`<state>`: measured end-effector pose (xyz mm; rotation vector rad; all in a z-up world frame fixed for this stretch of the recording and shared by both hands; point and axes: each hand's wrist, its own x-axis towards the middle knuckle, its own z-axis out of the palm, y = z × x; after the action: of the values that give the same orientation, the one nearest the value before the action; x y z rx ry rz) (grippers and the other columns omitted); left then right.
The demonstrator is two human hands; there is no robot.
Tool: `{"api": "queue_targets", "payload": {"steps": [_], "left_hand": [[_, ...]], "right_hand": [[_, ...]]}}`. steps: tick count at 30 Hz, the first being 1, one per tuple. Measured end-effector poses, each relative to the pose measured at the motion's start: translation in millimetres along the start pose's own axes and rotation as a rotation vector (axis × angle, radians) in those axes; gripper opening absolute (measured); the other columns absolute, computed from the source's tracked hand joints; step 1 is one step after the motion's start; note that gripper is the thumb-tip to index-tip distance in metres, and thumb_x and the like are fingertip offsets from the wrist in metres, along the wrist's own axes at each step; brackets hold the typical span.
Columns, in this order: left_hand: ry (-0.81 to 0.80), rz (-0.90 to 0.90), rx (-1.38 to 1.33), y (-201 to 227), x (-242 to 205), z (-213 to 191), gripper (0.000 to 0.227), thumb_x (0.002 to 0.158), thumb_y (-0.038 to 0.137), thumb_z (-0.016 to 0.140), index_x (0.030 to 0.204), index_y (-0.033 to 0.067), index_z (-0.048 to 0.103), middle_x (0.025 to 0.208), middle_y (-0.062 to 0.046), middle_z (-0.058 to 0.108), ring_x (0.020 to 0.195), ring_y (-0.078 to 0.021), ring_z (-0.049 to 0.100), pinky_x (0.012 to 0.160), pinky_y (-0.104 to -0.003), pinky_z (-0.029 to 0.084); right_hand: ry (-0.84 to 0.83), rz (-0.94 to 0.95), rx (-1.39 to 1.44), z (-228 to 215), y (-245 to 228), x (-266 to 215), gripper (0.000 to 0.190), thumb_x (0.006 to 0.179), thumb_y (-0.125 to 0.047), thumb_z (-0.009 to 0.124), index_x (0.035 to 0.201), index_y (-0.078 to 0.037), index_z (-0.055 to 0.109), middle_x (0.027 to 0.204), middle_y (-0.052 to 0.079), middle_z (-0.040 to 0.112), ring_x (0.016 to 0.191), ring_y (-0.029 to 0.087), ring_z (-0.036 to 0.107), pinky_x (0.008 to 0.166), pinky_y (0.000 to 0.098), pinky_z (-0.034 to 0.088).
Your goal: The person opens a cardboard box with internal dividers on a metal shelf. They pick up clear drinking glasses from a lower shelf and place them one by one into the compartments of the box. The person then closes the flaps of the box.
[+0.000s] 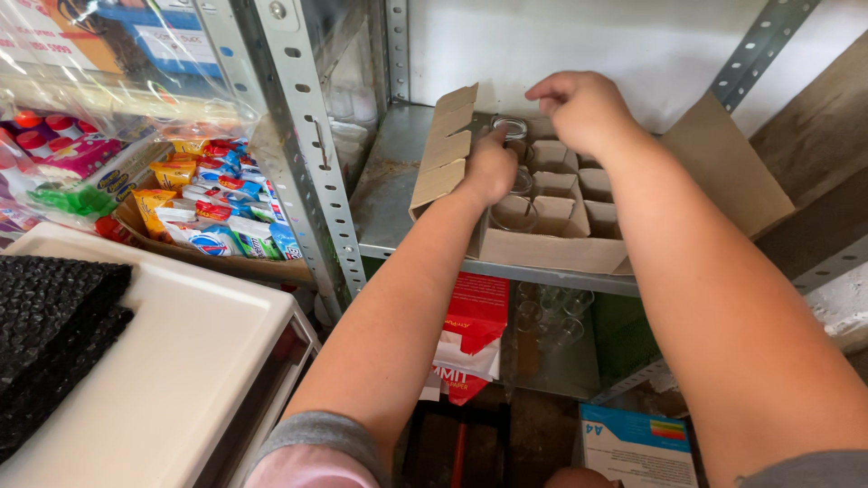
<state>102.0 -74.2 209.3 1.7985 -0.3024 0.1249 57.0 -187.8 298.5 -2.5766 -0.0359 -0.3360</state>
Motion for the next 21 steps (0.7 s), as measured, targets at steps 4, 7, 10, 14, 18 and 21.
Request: {"api": "queue_targets", "payload": {"steps": [4, 7, 10, 14, 18, 21], "left_hand": [[-0.107, -0.077, 0.393, 12, 3, 3, 0.068, 0.089, 0.008, 0.05, 0.156, 0.0133, 0.04, 0.174, -0.006, 0.006, 0.156, -0.0248, 0.023, 0.12, -0.033, 0.031], [-0.199, -0.093, 0.656, 26, 3, 3, 0.074, 0.093, 0.011, 0.049, 0.163, 0.0163, 0.024, 0.175, 0.0, 0.0, 0.157, -0.0257, 0.017, 0.122, -0.036, 0.027], [-0.289, 0.006, 0.908, 34, 0, 9, 0.071, 0.099, 0.019, 0.039, 0.165, 0.0119, 0.014, 0.174, -0.008, -0.002, 0.159, -0.0332, 0.003, 0.128, -0.037, 0.013], [-0.443, 0.349, 1.37, 27, -10, 17, 0.056, 0.104, 0.023, 0.023, 0.147, -0.0021, 0.049, 0.167, -0.023, 0.024, 0.156, -0.0439, 0.014, 0.127, -0.058, 0.007], [-0.415, -0.014, 0.858, 34, -20, 7, 0.074, 0.091, 0.0, 0.029, 0.163, -0.0003, 0.009, 0.173, -0.015, 0.003, 0.16, -0.0323, 0.0, 0.129, -0.043, 0.013], [-0.363, 0.081, 0.932, 29, -22, 6, 0.074, 0.09, 0.006, 0.034, 0.161, -0.0015, 0.015, 0.171, -0.017, 0.012, 0.159, -0.0318, 0.007, 0.129, -0.037, 0.012]], "right_hand": [[0.165, -0.11, 0.25, -15, 4, -34, 0.017, 0.1, -0.016, 0.064, 0.112, -0.022, 0.075, 0.113, -0.002, 0.074, 0.099, 0.013, 0.063, 0.083, 0.0303, 0.048], [0.219, -0.257, 0.364, -30, 6, -80, 0.017, 0.1, -0.013, 0.065, 0.116, -0.016, 0.072, 0.122, 0.0, 0.073, 0.122, 0.015, 0.067, 0.103, 0.0307, 0.051], [0.236, -0.351, 0.525, -39, 20, -132, 0.02, 0.103, -0.011, 0.064, 0.123, -0.009, 0.067, 0.125, 0.005, 0.07, 0.117, 0.015, 0.067, 0.106, 0.0292, 0.056], [0.25, -0.298, 0.583, -42, 27, -198, 0.021, 0.104, -0.002, 0.057, 0.124, -0.002, 0.064, 0.126, 0.014, 0.07, 0.115, 0.023, 0.071, 0.104, 0.0332, 0.062], [0.246, -0.204, 0.645, -29, 46, -230, 0.017, 0.102, -0.003, 0.058, 0.115, 0.001, 0.067, 0.117, 0.017, 0.073, 0.113, 0.025, 0.073, 0.102, 0.0372, 0.066], [0.273, -0.133, 0.798, -11, 73, -241, 0.016, 0.101, -0.005, 0.059, 0.114, 0.002, 0.066, 0.113, 0.019, 0.074, 0.11, 0.027, 0.074, 0.1, 0.0382, 0.066]]}}
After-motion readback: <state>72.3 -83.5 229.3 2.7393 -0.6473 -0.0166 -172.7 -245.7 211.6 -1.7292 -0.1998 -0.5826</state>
